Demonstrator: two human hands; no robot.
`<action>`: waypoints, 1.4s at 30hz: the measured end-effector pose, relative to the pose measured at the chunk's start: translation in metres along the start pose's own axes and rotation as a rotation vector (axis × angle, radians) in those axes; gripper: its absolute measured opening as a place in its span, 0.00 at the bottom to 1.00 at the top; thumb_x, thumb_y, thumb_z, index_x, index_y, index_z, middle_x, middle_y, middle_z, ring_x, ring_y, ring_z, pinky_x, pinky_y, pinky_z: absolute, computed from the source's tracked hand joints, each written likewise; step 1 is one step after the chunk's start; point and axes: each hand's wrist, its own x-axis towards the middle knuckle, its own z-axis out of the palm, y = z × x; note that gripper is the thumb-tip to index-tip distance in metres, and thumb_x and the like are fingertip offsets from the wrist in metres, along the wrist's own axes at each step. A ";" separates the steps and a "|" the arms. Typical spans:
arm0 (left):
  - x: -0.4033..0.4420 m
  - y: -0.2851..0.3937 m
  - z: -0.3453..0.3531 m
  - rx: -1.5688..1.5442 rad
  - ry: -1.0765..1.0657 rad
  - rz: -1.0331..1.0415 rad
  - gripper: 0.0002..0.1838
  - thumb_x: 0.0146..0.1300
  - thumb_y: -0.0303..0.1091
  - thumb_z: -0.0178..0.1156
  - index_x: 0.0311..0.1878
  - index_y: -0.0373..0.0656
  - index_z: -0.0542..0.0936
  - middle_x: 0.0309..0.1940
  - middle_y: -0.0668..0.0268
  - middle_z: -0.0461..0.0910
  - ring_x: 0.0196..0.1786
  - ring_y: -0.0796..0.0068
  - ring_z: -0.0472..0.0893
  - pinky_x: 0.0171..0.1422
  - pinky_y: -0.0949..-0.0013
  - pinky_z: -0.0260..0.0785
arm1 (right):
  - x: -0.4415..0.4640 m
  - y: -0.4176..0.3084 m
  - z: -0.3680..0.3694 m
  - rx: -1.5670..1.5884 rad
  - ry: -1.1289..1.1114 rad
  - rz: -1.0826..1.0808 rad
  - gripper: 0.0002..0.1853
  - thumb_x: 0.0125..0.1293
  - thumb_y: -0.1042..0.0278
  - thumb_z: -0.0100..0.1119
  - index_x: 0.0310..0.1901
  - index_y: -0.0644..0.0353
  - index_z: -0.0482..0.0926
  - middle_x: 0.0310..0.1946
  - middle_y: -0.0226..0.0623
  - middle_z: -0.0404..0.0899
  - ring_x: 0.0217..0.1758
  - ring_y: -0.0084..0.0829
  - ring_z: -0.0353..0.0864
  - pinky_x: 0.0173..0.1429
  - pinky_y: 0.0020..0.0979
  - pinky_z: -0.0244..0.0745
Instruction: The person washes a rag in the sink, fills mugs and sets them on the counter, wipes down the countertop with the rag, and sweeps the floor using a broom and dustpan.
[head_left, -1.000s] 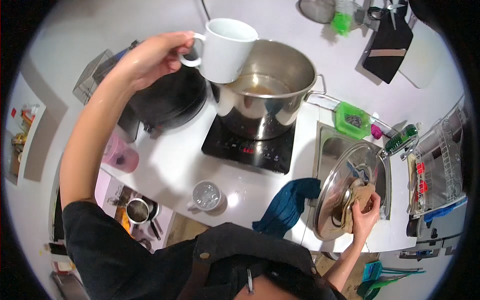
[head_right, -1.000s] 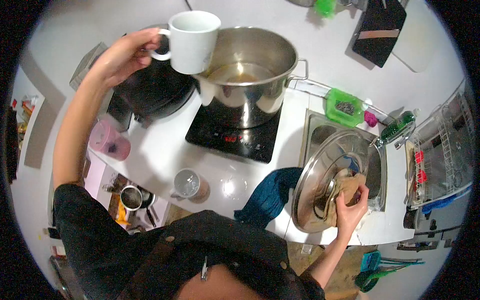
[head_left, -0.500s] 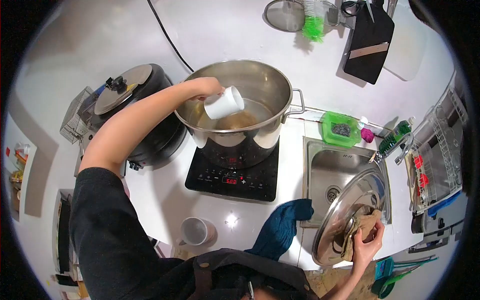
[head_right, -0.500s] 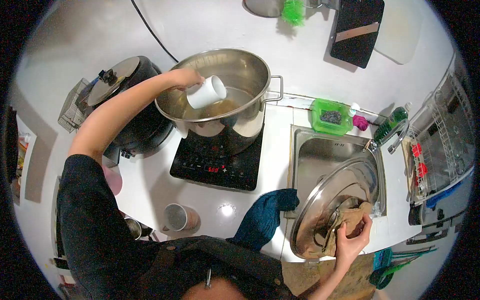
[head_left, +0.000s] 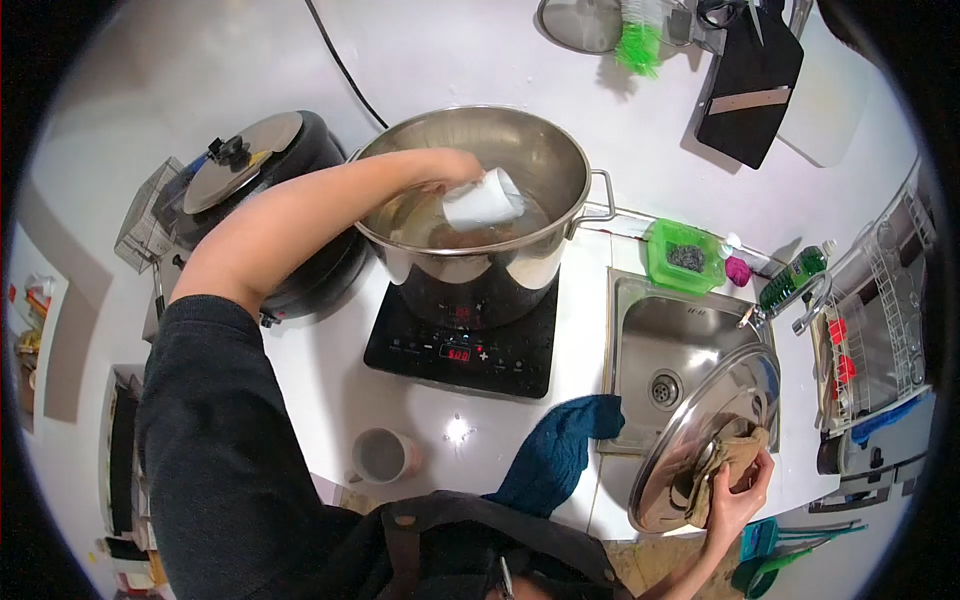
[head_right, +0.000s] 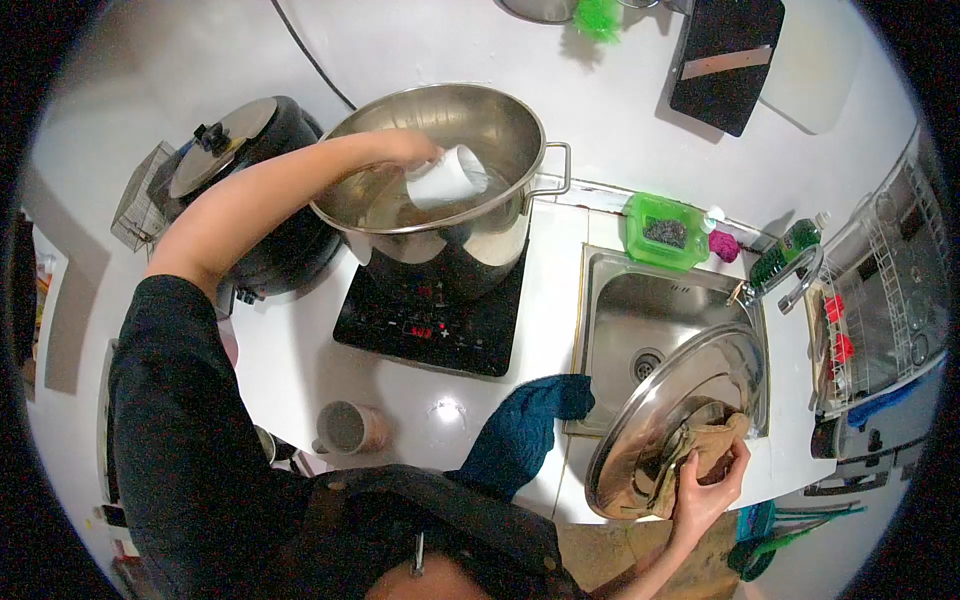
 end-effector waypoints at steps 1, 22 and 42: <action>-0.012 0.005 -0.004 -0.208 0.013 -0.100 0.14 0.66 0.38 0.45 0.32 0.41 0.77 0.20 0.66 0.70 0.22 0.72 0.69 0.24 0.63 0.60 | 0.000 0.000 -0.001 0.009 0.001 -0.001 0.25 0.52 0.83 0.57 0.54 0.67 0.65 0.46 0.41 0.72 0.49 0.29 0.72 0.56 0.27 0.66; -0.206 -0.003 -0.040 -1.380 0.242 0.216 0.11 0.69 0.37 0.46 0.30 0.46 0.69 0.22 0.78 0.61 0.23 0.87 0.53 0.24 0.83 0.47 | 0.083 -0.133 0.012 0.053 -0.235 -0.415 0.24 0.45 0.69 0.62 0.46 0.69 0.72 0.37 0.48 0.79 0.43 0.36 0.79 0.50 0.33 0.72; -0.526 -0.142 0.080 -1.353 0.706 -0.015 0.11 0.70 0.40 0.48 0.33 0.45 0.67 0.28 0.74 0.63 0.29 0.88 0.60 0.31 0.83 0.56 | 0.162 -0.381 0.278 -0.433 -0.558 -0.884 0.29 0.38 0.49 0.69 0.37 0.67 0.78 0.32 0.52 0.81 0.38 0.45 0.81 0.44 0.35 0.75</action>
